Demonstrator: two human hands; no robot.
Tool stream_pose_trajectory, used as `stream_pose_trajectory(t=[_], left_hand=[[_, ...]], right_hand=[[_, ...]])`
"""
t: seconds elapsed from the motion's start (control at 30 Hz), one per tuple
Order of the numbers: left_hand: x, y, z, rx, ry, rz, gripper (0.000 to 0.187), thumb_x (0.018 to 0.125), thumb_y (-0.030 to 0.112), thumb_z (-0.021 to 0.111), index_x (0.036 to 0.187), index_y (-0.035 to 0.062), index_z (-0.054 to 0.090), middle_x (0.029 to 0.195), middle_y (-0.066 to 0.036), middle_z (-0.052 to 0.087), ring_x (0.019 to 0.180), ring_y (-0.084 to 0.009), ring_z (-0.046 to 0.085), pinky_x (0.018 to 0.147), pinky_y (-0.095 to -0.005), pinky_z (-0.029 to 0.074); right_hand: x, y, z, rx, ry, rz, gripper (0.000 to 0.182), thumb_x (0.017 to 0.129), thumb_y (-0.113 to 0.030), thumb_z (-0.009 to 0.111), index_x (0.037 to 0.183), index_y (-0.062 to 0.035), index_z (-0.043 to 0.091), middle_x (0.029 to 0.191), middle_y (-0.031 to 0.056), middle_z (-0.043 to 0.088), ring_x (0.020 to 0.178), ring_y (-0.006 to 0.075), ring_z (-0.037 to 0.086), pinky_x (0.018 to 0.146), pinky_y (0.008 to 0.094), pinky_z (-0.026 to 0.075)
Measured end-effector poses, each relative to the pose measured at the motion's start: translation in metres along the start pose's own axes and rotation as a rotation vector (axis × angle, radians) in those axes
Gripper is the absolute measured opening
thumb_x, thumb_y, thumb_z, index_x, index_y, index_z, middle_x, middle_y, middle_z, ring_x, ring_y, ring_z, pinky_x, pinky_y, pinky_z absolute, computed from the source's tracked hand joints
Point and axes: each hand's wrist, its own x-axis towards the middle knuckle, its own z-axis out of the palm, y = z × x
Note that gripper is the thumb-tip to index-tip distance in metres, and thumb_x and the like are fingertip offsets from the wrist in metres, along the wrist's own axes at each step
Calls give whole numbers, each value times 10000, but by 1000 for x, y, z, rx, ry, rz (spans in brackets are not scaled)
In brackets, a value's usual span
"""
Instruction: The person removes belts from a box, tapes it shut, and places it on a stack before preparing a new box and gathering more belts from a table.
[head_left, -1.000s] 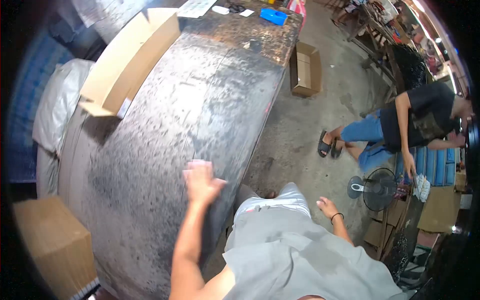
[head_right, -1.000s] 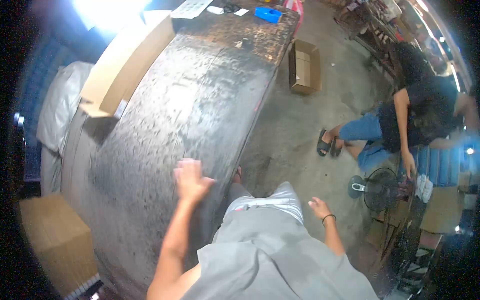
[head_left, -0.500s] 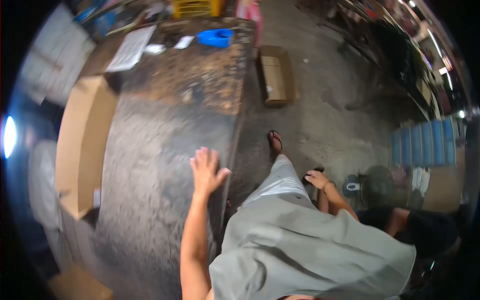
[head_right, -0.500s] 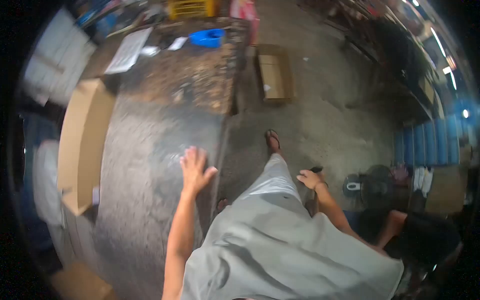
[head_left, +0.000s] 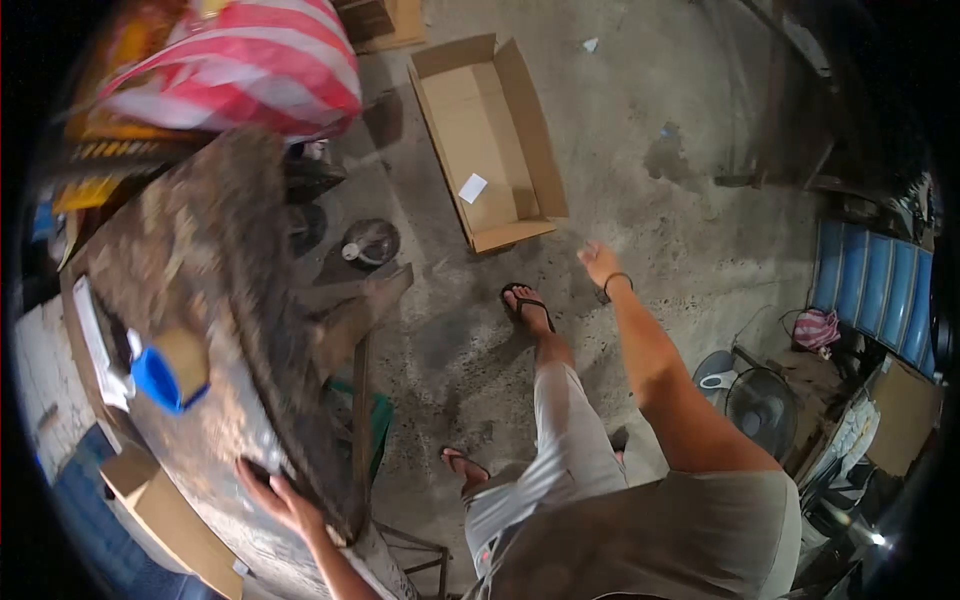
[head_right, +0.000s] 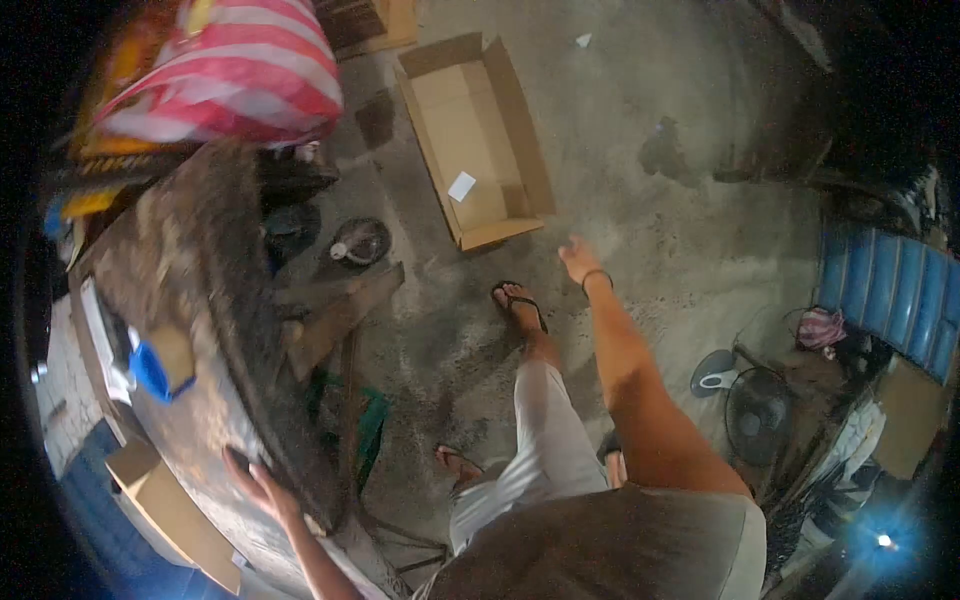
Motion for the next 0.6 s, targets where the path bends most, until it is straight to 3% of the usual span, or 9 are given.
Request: stream_pose_trajectory(t=[0.13,0.17,0.23,0.3,0.4,0.47,0.6], left_hand=[[-2,1,-6,71,19,-13,657,903,483,329,1339,-9,323,1398,-181,281,1297,-331,248,1061,-468,173],[-1,6,-7,103,-30,36,683,920,498,282,1378,-3,203,1417,-170,230,1316,-304,206,1085,-452,154],[-4,14,-12,179,-81,2,663,929,483,243,1382,1,189,1426,-184,200,1320,-308,193,1082,-462,161],[-4,26,-16,249,-140,45,656,932,478,230,1381,2,189,1427,-191,191,1321,-312,189,1079,-467,168],[-2,36,-2,292,-152,39,654,932,477,228,1382,3,188,1427,-192,190,1320,-314,190,1078,-468,169],[0,39,2,308,-166,31,653,933,476,227,1382,4,188,1427,-192,190,1320,-315,191,1078,-468,170],[2,40,2,323,-169,33,651,933,475,224,1383,6,187,1427,-193,189,1319,-316,192,1077,-469,172]], right_hand=[[104,-8,13,184,26,105,518,880,-205,536,1321,-17,343,1289,198,447,1199,321,426,984,403,362],[123,-12,15,170,99,119,512,868,-213,557,1298,-10,365,1254,195,477,1160,325,457,959,409,379],[161,-8,28,152,157,141,507,857,-221,578,1274,-3,388,1218,193,506,1121,329,488,934,414,396],[189,-4,40,196,238,175,476,772,-297,673,1103,-6,494,1041,147,581,948,271,569,804,375,451],[204,-17,50,53,142,118,461,724,-296,710,1040,-11,530,1013,156,593,938,278,576,793,366,455],[200,-25,58,-89,237,101,474,683,-309,731,1004,-12,548,960,183,607,922,305,585,793,372,461],[213,-8,90,-174,25,56,400,683,-282,697,975,-37,577,954,182,624,941,355,580,796,414,464]])
